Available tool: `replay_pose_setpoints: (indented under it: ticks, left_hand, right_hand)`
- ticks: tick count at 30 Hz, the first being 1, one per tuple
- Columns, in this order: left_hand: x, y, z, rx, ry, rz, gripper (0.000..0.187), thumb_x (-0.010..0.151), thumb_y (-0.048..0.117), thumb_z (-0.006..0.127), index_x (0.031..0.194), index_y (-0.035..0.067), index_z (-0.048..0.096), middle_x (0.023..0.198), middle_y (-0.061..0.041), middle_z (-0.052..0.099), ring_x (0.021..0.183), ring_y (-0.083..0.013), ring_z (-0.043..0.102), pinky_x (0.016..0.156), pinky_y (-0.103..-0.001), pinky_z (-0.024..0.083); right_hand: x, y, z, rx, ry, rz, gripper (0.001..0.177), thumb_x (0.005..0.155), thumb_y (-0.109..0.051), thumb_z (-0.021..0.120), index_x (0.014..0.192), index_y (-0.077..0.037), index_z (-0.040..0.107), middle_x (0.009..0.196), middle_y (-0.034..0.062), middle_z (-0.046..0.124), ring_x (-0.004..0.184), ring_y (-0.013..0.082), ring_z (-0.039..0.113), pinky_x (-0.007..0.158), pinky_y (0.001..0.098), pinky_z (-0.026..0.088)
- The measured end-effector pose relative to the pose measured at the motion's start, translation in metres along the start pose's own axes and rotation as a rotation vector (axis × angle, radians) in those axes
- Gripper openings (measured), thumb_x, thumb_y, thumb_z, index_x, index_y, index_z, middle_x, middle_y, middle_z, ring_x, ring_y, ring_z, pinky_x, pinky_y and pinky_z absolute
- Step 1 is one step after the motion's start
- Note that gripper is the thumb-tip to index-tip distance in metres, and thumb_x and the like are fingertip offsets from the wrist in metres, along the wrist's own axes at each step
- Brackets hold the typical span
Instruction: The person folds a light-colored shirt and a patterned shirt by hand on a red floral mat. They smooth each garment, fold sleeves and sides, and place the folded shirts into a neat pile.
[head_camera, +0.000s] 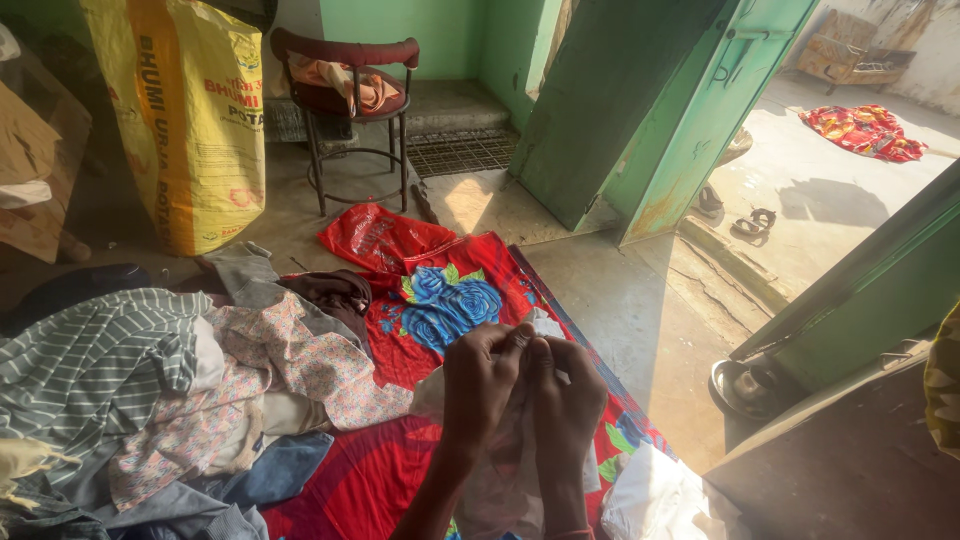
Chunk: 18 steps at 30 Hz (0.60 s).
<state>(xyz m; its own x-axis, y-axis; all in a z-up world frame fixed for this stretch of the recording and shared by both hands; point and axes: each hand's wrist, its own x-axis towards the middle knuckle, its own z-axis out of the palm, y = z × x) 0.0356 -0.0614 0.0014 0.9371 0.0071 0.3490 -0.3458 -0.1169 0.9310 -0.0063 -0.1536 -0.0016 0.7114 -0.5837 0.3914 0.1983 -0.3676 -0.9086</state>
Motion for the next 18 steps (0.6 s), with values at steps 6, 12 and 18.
replay_pose_setpoints:
  ticks: [6,12,18]
  left_hand:
    - [-0.01,0.002,0.005,0.239,0.135,0.254,0.025,0.101,0.014,0.061,0.081,-0.001,0.061,0.08,-0.016,0.063,0.073,-0.0352,0.061,0.066,-0.045,0.049]
    - [0.0,0.009,-0.018,0.303,-0.051,0.503,0.013,0.094,0.01,0.065,0.087,0.001,0.06,0.086,-0.015,0.064,0.085,-0.0357,0.06,0.072,-0.047,0.049]
    - [-0.016,0.034,-0.015,0.079,-0.125,0.66,0.006,0.097,0.008,0.062,0.096,0.002,0.063,0.094,-0.015,0.064,0.093,-0.0359,0.063,0.079,-0.045,0.05]
  right_hand:
    - [-0.009,0.002,0.012,-0.119,0.037,-0.009,0.024,0.094,-0.025,0.07,0.097,-0.002,0.074,0.089,0.0079,0.075,0.082,0.0135,0.07,0.075,0.0309,0.054]
    - [0.0,0.02,0.0,0.525,-0.248,0.249,0.029,0.098,-0.024,0.067,0.108,0.003,0.074,0.088,0.004,0.069,0.078,0.0102,0.057,0.068,0.0282,0.046]
    - [0.014,0.048,0.014,0.404,-0.218,0.099,0.021,0.097,-0.017,0.068,0.093,0.003,0.065,0.083,0.0009,0.061,0.075,0.0084,0.053,0.061,0.0298,0.048]
